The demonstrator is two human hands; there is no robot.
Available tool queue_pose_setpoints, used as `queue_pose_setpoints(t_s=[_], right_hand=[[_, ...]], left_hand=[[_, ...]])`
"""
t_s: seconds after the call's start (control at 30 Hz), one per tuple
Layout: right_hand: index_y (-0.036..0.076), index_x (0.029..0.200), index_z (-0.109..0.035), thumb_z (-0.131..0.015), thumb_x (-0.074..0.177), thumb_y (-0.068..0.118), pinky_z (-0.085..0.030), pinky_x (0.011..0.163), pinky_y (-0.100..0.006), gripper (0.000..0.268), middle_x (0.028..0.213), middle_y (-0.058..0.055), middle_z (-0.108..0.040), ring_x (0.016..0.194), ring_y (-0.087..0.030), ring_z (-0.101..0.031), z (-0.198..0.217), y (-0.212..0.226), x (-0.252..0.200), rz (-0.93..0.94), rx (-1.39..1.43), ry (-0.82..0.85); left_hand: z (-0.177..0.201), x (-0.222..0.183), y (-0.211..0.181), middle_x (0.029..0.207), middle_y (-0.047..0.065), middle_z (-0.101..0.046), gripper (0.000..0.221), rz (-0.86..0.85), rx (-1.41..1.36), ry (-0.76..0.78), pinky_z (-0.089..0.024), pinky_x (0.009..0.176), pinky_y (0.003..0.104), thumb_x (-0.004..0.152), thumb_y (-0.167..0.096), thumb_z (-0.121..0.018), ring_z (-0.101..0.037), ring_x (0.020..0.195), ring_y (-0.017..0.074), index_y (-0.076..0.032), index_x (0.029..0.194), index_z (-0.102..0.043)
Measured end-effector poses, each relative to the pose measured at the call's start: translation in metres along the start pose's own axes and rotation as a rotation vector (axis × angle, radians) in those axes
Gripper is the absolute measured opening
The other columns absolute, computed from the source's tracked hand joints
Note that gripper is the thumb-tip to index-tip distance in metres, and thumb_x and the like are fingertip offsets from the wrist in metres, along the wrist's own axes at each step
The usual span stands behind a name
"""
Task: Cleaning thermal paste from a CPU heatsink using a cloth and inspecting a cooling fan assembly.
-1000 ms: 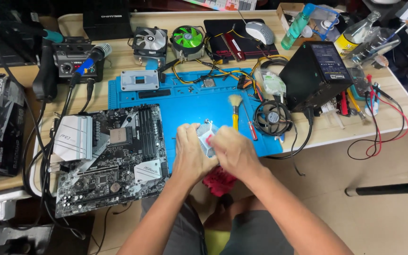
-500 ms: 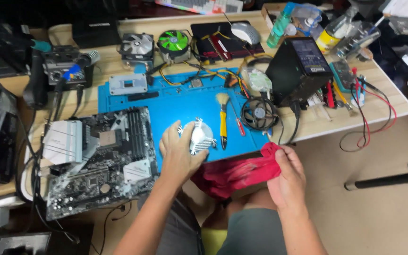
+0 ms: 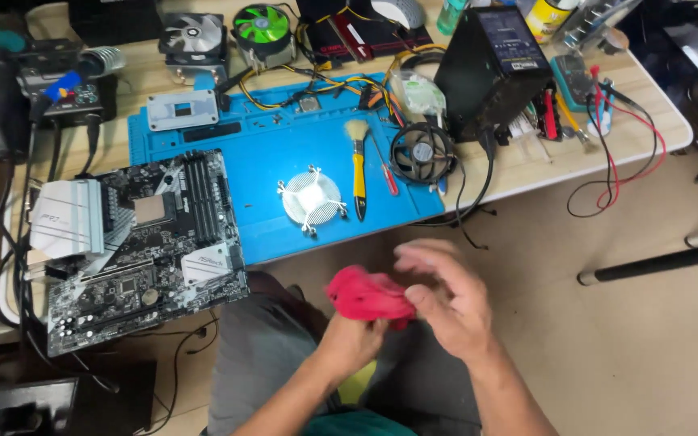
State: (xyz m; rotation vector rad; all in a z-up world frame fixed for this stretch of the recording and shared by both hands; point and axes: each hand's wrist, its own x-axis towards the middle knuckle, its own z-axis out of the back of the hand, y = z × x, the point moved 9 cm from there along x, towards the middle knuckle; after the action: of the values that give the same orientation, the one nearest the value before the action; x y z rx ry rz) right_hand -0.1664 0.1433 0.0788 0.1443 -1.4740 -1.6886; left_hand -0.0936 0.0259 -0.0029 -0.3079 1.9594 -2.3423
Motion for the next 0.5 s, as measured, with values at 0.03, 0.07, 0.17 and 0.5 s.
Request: queue_pose_setpoints(t_s=[0.03, 0.07, 0.17, 0.5], right_hand=[[-0.002, 0.139, -0.069, -0.065, 0.108, 0.041, -0.067, 0.101, -0.036, 0.053, 0.138, -0.017, -0.068, 0.113, -0.024, -0.077, 0.005, -0.019, -0.016, -0.007, -0.003, -0.005], [-0.002, 0.136, -0.07, -0.057, 0.105, 0.02, -0.064, 0.101, -0.034, 0.04, 0.133, -0.016, -0.07, 0.113, -0.024, -0.075, 0.019, -0.039, -0.033, -0.044, -0.074, -0.108], [0.005, 0.148, -0.06, -0.055, 0.091, -0.009, -0.057, 0.085, -0.028, 0.059, 0.112, -0.009, -0.072, 0.095, -0.017, -0.069, 0.012, -0.148, -0.092, -0.295, -0.049, -0.077], [0.003, 0.131, -0.072, -0.079, 0.093, 0.007, -0.058, 0.087, -0.031, 0.039, 0.116, -0.011, -0.08, 0.098, -0.018, -0.072, -0.034, -0.294, -0.126, -0.644, 0.51, -0.514]], left_hand=[[-0.002, 0.0, 0.003, 0.113, 0.01, -0.076, 0.039, 0.003, -0.004, 0.008, -0.059, 0.086, 0.044, 0.107, -0.047, -0.06, -0.077, 0.101, 0.031, -0.011, 0.117, -0.07], [0.0, -0.001, 0.001, 0.118, 0.012, -0.08, 0.041, -0.036, -0.131, -0.041, -0.063, 0.094, 0.041, 0.111, -0.043, -0.056, -0.078, 0.108, 0.029, -0.008, 0.118, -0.075], [-0.008, -0.005, 0.037, 0.114, 0.014, -0.085, 0.039, 0.076, -0.494, -0.128, -0.067, 0.101, 0.039, 0.11, -0.032, -0.061, -0.081, 0.109, 0.0262, 0.0, 0.112, -0.083], [0.021, -0.089, 0.075, 0.136, 0.027, -0.075, 0.035, 0.177, -0.886, -0.163, -0.058, 0.111, 0.05, 0.098, -0.003, -0.062, -0.072, 0.124, 0.0399, 0.008, 0.129, -0.071]])
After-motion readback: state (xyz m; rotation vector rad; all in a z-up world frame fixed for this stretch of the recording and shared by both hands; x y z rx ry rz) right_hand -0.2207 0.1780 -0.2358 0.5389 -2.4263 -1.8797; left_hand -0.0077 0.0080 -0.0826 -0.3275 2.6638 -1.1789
